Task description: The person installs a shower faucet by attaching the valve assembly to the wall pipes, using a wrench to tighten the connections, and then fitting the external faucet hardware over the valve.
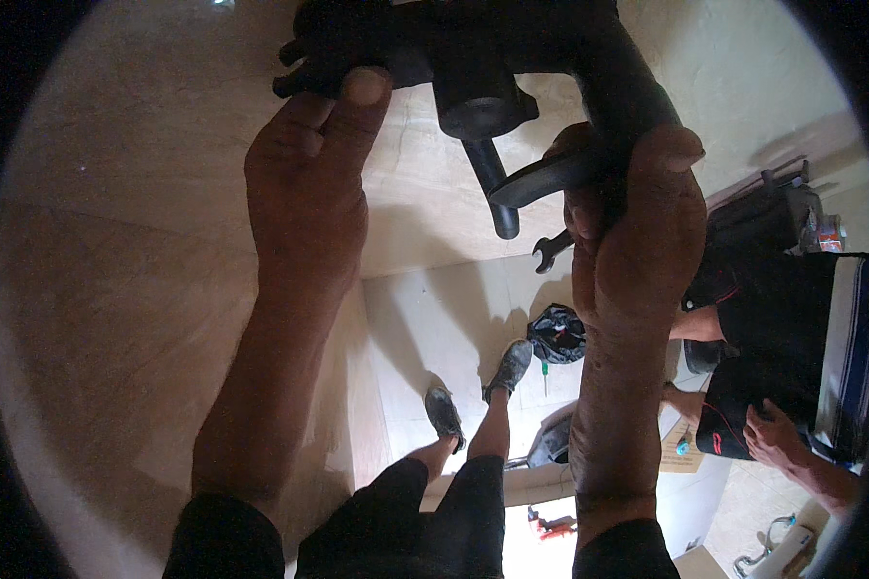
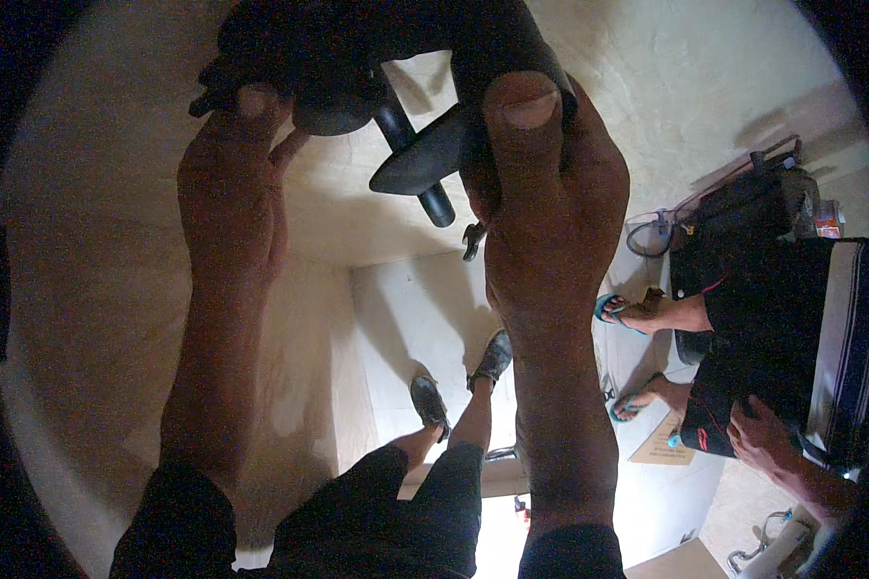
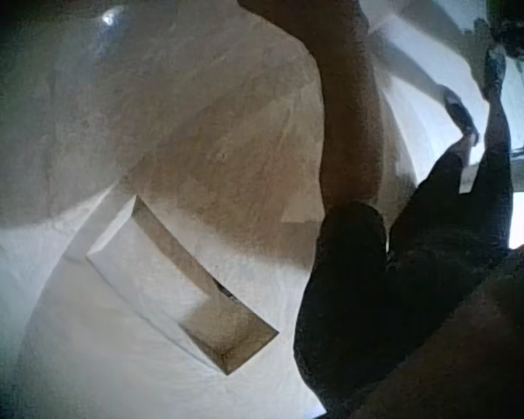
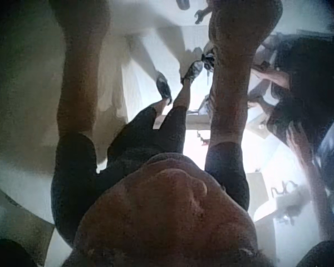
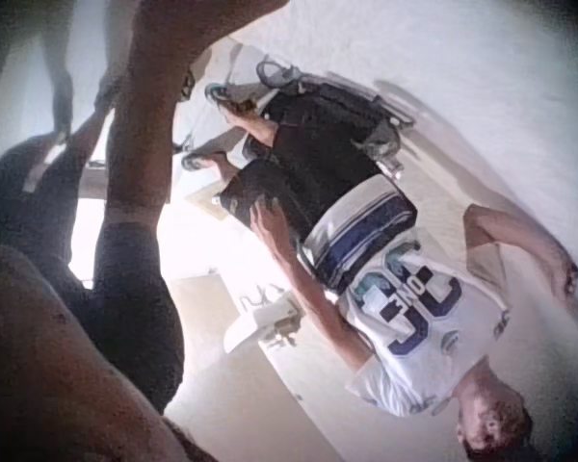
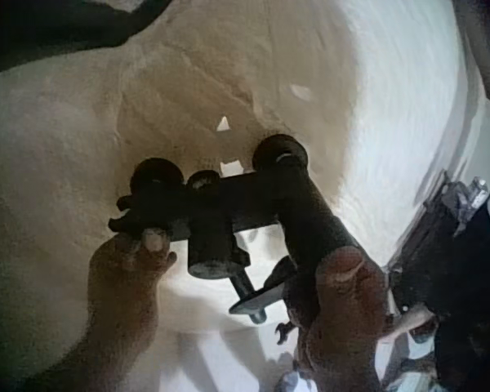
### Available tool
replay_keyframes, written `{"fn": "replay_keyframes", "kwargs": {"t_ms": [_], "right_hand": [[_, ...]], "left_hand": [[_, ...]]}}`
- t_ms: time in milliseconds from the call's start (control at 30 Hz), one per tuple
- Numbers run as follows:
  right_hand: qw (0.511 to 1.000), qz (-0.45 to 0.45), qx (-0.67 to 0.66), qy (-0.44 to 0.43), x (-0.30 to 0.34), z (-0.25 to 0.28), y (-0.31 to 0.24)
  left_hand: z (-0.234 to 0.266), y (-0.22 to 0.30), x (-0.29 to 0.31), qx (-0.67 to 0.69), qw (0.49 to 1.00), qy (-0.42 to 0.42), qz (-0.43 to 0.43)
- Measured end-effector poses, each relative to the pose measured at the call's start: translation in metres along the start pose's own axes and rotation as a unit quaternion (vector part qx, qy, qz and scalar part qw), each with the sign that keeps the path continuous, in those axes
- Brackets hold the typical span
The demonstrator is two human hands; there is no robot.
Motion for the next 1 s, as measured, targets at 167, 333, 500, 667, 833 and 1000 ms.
{"fn": "replay_keyframes", "kwargs": {"t_ms": [167,333,500,667,833,1000], "right_hand": [[0.976,0.141,0.169,0.005,-0.018,0.017,0.004],[0.997,-0.015,-0.044,0.064,-0.034,0.025,0.003],[0.998,-0.041,-0.040,0.023,-0.045,0.031,-0.005],[0.998,-0.035,-0.043,-0.018,-0.025,0.013,0.000],[0.992,-0.077,-0.087,-0.052,-0.023,0.006,-0.014],[0.986,-0.157,0.010,0.055,-0.018,0.024,-0.030]], "left_hand": [[-0.039,0.006,-0.006,0.031,0.996,-0.039,0.070],[-0.058,0.000,-0.002,0.124,0.968,-0.150,0.160],[-0.063,0.009,-0.005,0.065,0.969,-0.215,0.102],[-0.031,0.028,0.000,0.100,0.951,-0.197,0.217],[-0.023,0.036,0.006,0.095,0.941,-0.185,0.265],[-0.018,0.057,-0.001,0.067,0.921,-0.213,0.318]]}}
Point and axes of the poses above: each hand's wrist, its own x-axis away from the middle knuckle, its own z-axis out of the back of the hand, y = z × x, the point moved 1 cm from there along -x, towards the middle knuckle, and after that the axes turned 2 degrees about -y, right-handed, at the moved point
